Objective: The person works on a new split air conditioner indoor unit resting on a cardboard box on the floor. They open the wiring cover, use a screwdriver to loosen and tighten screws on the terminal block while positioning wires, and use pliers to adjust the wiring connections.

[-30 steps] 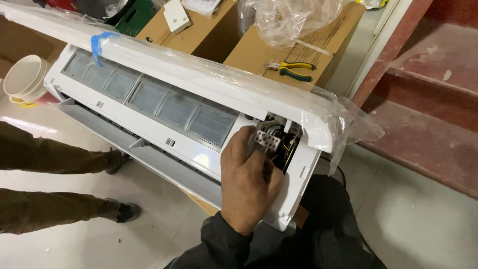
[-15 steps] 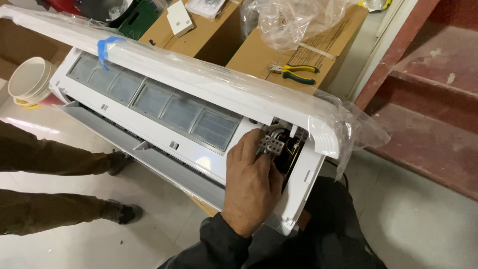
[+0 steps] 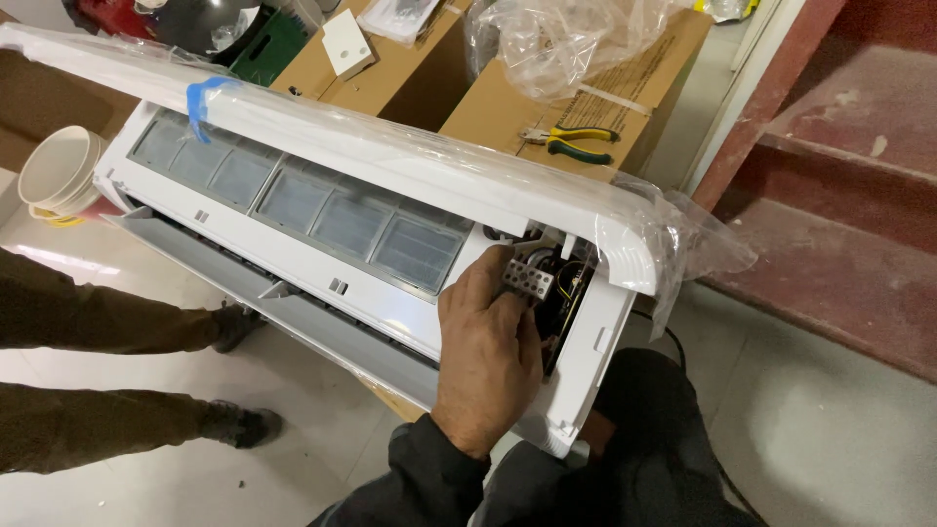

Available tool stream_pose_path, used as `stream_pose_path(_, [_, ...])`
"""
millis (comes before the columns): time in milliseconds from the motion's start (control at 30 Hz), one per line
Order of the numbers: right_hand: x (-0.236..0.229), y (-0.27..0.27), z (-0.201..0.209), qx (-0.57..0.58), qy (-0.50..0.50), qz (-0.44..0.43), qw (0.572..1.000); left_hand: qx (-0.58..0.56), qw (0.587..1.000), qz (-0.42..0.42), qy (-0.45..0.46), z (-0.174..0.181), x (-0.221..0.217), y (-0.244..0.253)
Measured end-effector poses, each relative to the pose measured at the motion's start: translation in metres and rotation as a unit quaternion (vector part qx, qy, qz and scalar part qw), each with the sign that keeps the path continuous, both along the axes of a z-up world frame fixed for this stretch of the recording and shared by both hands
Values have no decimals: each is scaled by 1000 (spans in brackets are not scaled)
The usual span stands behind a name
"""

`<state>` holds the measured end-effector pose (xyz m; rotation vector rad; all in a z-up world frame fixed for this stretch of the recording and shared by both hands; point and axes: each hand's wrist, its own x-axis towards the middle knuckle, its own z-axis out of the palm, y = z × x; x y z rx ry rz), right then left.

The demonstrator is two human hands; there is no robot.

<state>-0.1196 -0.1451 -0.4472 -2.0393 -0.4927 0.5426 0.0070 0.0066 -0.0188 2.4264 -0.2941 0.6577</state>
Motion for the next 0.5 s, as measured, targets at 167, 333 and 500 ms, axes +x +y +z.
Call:
stream_pose_path(167, [5,-4,1,-13,-3,-1,1000,5,1000,-8,8,-2,3,4])
stream_pose_path(333, [25,6,30,-25,-6,-3,1000,0,999,1,37,-6,7,4])
stream_pose_path(500, [46,31,121,-39,-4,4,999,-9,1000,11,25,-9,7,5])
